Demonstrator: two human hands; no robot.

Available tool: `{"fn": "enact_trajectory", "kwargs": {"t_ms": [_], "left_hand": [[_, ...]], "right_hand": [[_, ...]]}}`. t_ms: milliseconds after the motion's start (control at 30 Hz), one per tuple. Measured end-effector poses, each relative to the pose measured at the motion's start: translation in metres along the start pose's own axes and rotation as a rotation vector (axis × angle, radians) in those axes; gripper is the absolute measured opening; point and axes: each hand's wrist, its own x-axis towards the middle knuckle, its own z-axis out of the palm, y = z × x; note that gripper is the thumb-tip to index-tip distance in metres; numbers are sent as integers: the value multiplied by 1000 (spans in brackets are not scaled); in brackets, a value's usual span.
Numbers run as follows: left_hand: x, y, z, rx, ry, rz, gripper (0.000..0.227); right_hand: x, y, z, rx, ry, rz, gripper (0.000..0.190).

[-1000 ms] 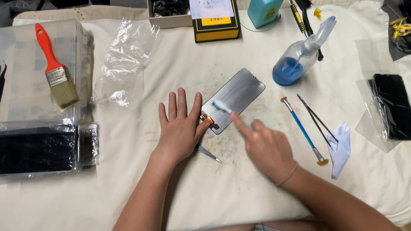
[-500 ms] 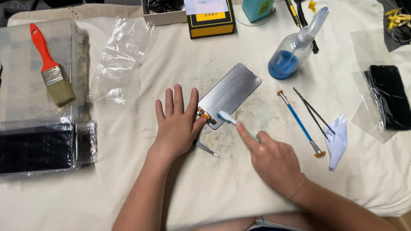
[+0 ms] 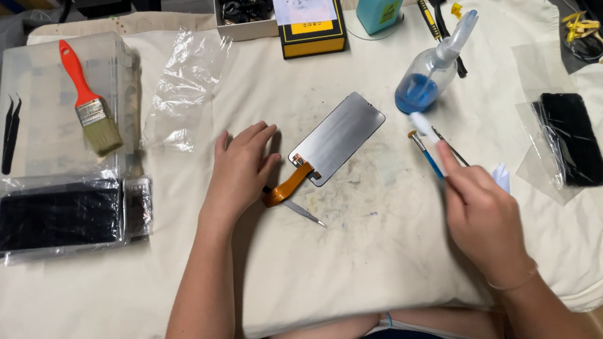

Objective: The person cleans the back surface of a smartphone screen assembly using a small brush and a toothbrush. They scrub the surface and the edges of the component while it rests on a white cloth-covered table.

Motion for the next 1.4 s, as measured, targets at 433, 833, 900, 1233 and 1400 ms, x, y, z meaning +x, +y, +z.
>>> {"fn": "enact_trajectory", "kwargs": {"t_ms": [433, 833, 900, 1233, 1400], "left_hand": [[2, -16, 18, 33, -2, 92, 41], [6, -8, 26, -61, 39, -8, 48], [7, -12, 31, -60, 12, -26, 50], [7, 7, 38, -90, 84, -87, 46], [7, 8, 41, -80, 101, -67, 53]], "right_hand": [[49, 116, 39, 59, 175, 14, 56], [48, -4, 69, 49, 12, -210, 38], [54, -24, 74, 116, -76, -353, 31], [58, -45, 98, 257, -63, -448, 5], [54, -43, 100, 307, -81, -435, 8]]}}
